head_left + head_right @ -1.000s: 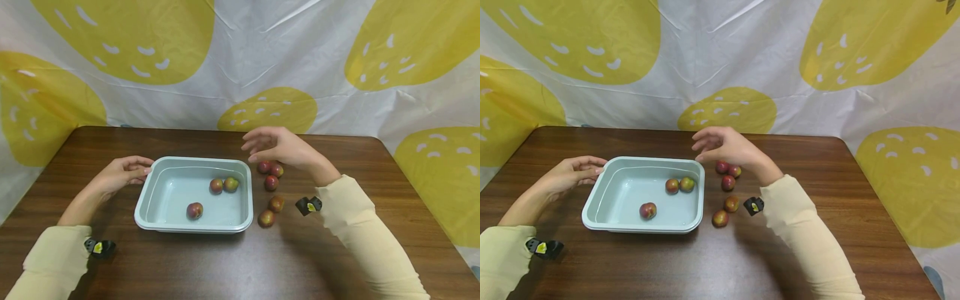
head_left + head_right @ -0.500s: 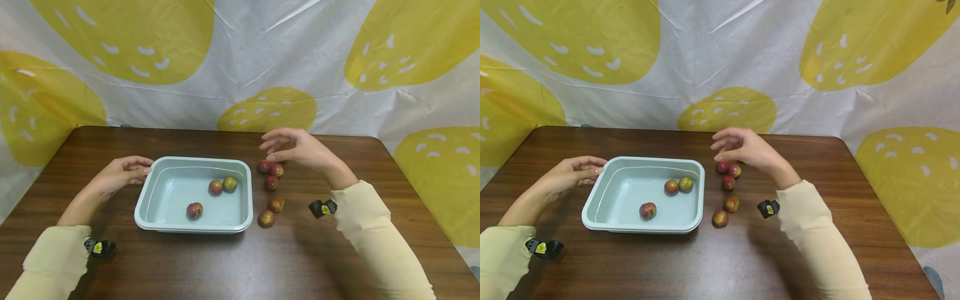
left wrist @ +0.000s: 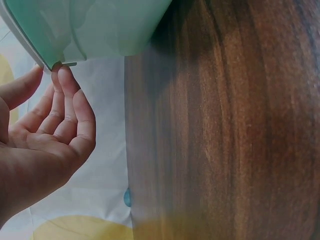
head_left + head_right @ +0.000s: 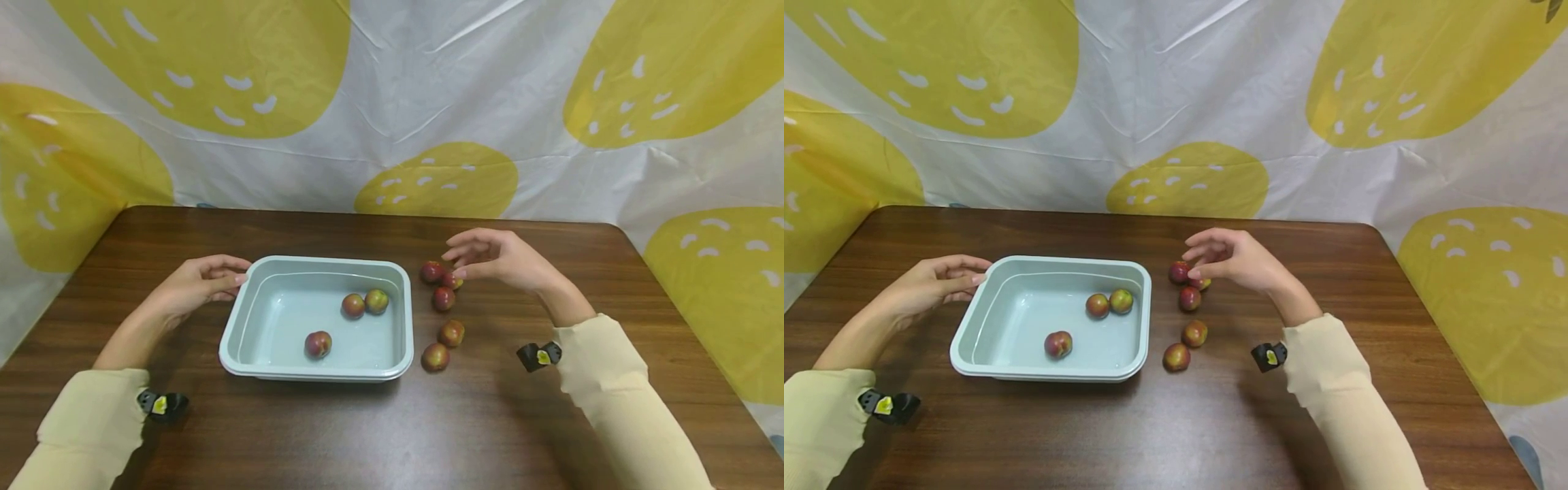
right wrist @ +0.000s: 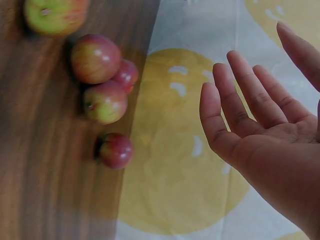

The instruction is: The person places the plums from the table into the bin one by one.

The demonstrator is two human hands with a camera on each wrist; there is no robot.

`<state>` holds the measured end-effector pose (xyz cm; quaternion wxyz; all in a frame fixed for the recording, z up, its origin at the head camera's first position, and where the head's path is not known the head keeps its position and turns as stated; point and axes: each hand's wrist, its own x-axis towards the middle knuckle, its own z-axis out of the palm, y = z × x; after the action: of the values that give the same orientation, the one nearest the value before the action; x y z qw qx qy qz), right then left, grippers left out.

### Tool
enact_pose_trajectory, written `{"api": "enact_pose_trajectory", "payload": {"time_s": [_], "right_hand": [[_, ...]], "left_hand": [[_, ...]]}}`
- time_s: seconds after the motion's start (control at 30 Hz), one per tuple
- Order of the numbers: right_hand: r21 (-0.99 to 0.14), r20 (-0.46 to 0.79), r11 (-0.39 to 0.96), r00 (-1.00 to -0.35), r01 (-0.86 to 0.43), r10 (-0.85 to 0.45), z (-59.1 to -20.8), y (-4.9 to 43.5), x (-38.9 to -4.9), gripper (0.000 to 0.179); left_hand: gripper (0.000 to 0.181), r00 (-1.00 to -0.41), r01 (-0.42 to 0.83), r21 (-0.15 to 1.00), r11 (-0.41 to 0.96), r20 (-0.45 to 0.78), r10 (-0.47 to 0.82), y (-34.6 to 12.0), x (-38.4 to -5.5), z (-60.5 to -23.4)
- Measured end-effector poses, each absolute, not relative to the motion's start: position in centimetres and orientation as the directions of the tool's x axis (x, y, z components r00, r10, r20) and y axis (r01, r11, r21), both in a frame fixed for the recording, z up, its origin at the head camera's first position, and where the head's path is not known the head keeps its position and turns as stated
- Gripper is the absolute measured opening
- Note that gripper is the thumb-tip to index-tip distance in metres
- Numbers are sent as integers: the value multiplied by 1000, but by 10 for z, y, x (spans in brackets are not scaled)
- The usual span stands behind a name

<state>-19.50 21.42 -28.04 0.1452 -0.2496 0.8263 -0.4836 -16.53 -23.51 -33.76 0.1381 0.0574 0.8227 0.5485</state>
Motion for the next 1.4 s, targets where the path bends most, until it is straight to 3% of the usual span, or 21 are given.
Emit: {"api": "enact_pose_trajectory", "payload": {"time_s": [0.57, 1.4], "right_hand": [[-924, -43, 337, -825, -182, -563, -321, 234, -186, 46], [-909, -158, 401, -800, -111, -579, -359, 235, -174, 44]], "left_hand": [[50, -955, -64, 910, 409, -175, 240, -235, -165, -336], [50, -953, -62, 915, 399, -173, 249, -235, -165, -336]]}}
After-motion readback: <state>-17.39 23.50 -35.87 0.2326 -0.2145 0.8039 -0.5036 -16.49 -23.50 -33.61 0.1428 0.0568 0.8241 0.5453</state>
